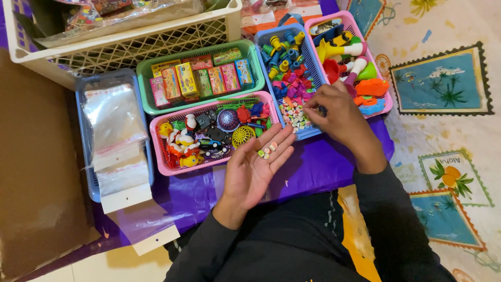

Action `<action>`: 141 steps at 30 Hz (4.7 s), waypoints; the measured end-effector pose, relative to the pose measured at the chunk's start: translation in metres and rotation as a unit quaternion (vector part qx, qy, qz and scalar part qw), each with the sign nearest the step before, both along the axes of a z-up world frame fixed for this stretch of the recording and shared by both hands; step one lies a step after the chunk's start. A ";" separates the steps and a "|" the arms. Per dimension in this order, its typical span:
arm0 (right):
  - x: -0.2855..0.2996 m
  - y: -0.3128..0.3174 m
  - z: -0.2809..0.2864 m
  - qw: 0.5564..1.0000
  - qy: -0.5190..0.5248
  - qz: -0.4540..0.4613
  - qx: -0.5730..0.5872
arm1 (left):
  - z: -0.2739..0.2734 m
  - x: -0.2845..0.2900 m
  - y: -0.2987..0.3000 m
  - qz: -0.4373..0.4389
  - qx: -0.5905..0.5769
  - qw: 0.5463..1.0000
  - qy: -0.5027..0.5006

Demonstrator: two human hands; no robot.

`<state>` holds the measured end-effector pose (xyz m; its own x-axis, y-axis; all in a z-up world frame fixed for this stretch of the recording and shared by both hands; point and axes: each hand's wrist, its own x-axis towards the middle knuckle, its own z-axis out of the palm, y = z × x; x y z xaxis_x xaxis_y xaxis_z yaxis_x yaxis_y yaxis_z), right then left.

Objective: Picking small toys from various bins and placing them into small plastic bags for packaging.

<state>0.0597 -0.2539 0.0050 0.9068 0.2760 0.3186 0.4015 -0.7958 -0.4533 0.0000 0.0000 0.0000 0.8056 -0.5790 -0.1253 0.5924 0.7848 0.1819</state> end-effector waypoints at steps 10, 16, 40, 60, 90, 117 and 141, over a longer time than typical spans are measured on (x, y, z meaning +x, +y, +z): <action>-0.023 0.031 0.023 0.980 0.067 -0.015 0.184 | 0.001 -0.001 -0.003 0.009 0.024 1.000 0.007; -0.009 -0.005 -0.027 0.979 -0.023 -0.139 -0.145 | 0.000 0.000 0.003 0.001 -0.004 1.000 0.008; -0.007 -0.002 -0.026 0.979 -0.057 -0.110 -0.160 | -0.005 -0.002 0.000 0.001 -0.008 1.000 0.005; 0.005 0.015 -0.003 0.998 -0.021 -0.007 -0.064 | -0.003 -0.001 -0.001 0.002 0.012 1.000 0.009; -0.103 0.118 0.008 0.890 -0.029 -0.129 0.436 | 0.006 -0.004 0.005 0.096 -0.058 0.993 0.027; -0.138 0.060 -0.042 0.948 -0.049 0.278 -0.148 | 0.009 -0.014 0.013 0.100 -0.035 0.994 0.019; -0.099 0.106 0.035 0.960 -0.049 0.079 0.263 | -0.018 -0.015 0.001 0.063 -0.008 0.997 -0.047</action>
